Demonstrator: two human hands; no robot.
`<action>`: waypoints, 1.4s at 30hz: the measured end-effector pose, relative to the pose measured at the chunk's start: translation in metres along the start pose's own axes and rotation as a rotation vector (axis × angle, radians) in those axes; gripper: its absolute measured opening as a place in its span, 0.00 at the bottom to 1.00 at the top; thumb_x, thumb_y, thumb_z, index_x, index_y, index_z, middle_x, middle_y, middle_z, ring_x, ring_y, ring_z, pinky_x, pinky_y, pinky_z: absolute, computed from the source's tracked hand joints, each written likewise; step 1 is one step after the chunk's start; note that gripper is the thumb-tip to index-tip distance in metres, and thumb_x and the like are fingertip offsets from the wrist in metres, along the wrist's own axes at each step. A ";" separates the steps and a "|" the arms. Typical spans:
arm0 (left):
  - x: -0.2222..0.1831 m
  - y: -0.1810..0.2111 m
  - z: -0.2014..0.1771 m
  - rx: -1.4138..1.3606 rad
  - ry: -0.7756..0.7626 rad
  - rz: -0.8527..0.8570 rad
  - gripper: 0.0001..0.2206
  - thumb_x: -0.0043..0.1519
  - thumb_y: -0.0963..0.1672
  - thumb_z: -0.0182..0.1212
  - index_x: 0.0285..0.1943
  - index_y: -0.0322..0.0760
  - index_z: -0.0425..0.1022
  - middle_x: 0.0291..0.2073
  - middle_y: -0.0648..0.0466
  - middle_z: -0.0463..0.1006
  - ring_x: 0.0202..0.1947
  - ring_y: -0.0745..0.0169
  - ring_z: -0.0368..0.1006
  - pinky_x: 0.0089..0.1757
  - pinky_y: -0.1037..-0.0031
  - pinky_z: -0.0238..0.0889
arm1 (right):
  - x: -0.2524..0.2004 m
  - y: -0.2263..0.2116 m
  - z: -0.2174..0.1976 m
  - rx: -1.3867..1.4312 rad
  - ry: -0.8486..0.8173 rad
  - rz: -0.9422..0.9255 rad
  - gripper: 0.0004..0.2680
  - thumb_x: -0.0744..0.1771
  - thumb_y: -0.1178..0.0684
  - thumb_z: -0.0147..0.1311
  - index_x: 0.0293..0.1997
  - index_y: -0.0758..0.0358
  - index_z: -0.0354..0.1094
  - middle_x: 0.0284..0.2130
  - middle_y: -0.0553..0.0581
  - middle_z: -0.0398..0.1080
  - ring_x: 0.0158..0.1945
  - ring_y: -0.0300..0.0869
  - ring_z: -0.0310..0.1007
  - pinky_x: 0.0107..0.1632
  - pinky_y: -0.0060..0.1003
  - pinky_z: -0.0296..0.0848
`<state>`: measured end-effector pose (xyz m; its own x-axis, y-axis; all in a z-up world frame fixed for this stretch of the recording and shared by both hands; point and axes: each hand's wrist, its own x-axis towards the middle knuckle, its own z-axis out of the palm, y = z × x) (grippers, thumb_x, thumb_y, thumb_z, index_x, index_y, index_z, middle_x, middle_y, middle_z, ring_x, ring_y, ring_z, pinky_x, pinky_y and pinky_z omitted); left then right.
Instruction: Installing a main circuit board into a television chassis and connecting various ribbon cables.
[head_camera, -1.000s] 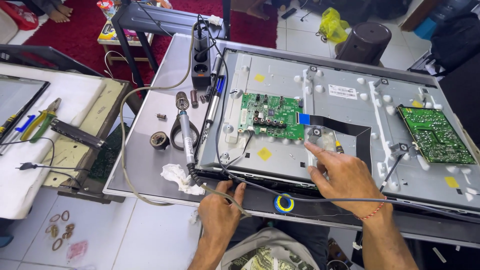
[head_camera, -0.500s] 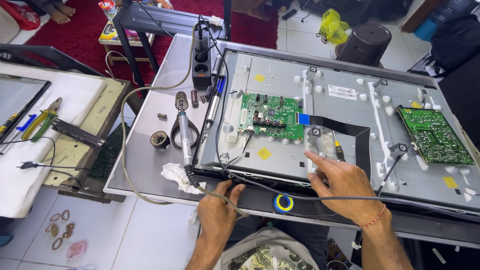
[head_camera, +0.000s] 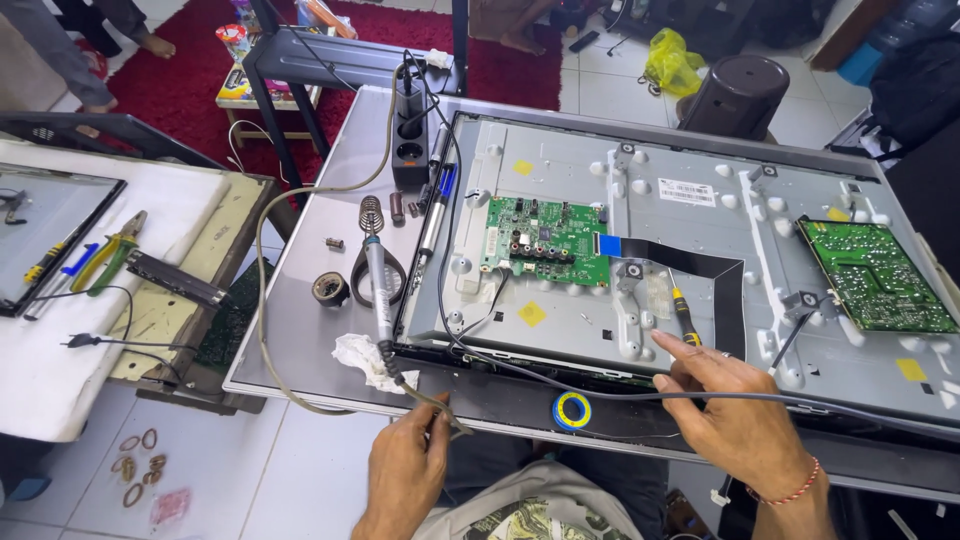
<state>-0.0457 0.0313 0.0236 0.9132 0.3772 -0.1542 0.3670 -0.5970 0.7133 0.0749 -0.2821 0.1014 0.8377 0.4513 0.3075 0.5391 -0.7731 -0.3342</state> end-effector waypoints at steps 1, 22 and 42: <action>0.000 0.000 -0.005 0.037 -0.036 -0.012 0.13 0.62 0.49 0.47 0.48 0.51 0.77 0.32 0.55 0.83 0.34 0.47 0.77 0.36 0.60 0.65 | 0.000 0.002 -0.001 0.007 0.005 0.025 0.19 0.61 0.54 0.57 0.59 0.51 0.68 0.27 0.44 0.77 0.28 0.35 0.77 0.39 0.33 0.75; 0.063 0.262 -0.126 0.440 -0.206 0.649 0.44 0.64 0.37 0.52 0.78 0.49 0.17 0.19 0.61 0.67 0.13 0.71 0.57 0.17 0.81 0.58 | 0.103 -0.030 -0.119 -0.353 0.178 0.037 0.36 0.66 0.50 0.56 0.78 0.70 0.29 0.35 0.53 0.77 0.28 0.49 0.77 0.34 0.45 0.77; 0.040 0.184 -0.141 0.167 -0.751 0.989 0.21 0.50 0.33 0.52 0.53 0.33 0.74 0.37 0.52 0.82 0.26 0.65 0.79 0.37 0.72 0.76 | 0.054 0.018 -0.091 0.210 -0.183 0.239 0.19 0.61 0.58 0.56 0.59 0.48 0.71 0.31 0.51 0.77 0.31 0.38 0.69 0.36 0.33 0.69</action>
<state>0.0335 0.0365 0.2446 0.6654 -0.7464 0.0069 -0.5646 -0.4972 0.6588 0.1223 -0.3125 0.1930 0.9336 0.3560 0.0405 0.3166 -0.7667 -0.5585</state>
